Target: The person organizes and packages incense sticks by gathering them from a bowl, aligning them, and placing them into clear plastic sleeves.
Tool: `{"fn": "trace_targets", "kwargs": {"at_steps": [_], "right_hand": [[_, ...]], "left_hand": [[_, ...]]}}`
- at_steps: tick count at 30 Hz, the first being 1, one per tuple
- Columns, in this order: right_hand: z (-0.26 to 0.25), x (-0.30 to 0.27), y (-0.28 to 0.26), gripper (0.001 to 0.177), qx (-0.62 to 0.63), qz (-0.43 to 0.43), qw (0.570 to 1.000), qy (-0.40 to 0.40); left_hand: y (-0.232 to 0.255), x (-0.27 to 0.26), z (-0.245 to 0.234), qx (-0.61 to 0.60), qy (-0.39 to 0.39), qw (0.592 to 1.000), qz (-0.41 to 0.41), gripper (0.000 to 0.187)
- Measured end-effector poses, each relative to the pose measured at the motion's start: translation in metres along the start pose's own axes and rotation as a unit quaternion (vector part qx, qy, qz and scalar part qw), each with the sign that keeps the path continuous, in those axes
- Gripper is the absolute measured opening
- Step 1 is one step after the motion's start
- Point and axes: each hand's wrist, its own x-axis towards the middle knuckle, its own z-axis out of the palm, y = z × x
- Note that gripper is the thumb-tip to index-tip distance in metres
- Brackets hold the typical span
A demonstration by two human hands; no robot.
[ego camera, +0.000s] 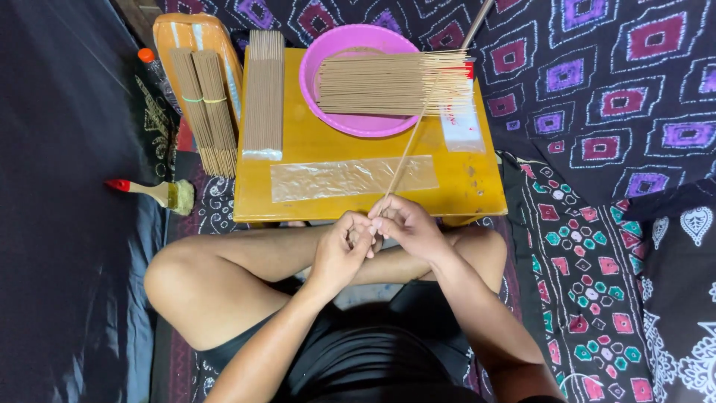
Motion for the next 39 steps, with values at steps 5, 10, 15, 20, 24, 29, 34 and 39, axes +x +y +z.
{"fn": "trace_targets", "kwargs": {"at_steps": [5, 10, 15, 20, 24, 29, 34, 39], "right_hand": [[-0.001, 0.006, 0.012, 0.013, -0.024, 0.0, 1.0, 0.013], [-0.003, 0.008, 0.025, 0.012, 0.027, 0.018, 0.998, 0.058], [-0.009, 0.009, 0.048, 0.011, 0.072, 0.008, 0.992, 0.104], [-0.013, 0.004, 0.06, 0.013, 0.074, 0.03, 0.988, 0.13], [0.005, -0.004, 0.052, 0.012, 0.056, 0.055, 0.996, 0.051], [-0.021, -0.003, 0.061, 0.012, 0.068, 0.027, 0.986, 0.15], [-0.05, -0.005, 0.054, 0.013, 0.116, -0.017, 0.965, 0.234], [-0.022, -0.025, 0.067, 0.011, 0.071, 0.017, 0.978, 0.195]], "left_hand": [[-0.006, 0.009, -0.008, 0.05, -0.002, 0.998, 0.039, 0.013], [-0.034, 0.014, -0.006, 0.031, -0.031, 0.998, 0.044, 0.012], [-0.071, 0.01, 0.003, -0.002, -0.026, 0.999, 0.023, 0.009], [-0.093, 0.014, 0.007, -0.042, -0.048, 0.998, 0.003, 0.018], [-0.068, 0.018, 0.008, -0.043, -0.052, 0.998, 0.014, 0.014], [-0.079, 0.013, 0.008, 0.013, -0.098, 0.994, 0.036, 0.011], [-0.099, 0.004, 0.015, 0.025, -0.116, 0.993, 0.013, 0.013], [-0.083, 0.0, 0.025, 0.042, -0.119, 0.992, 0.009, 0.011]]}}
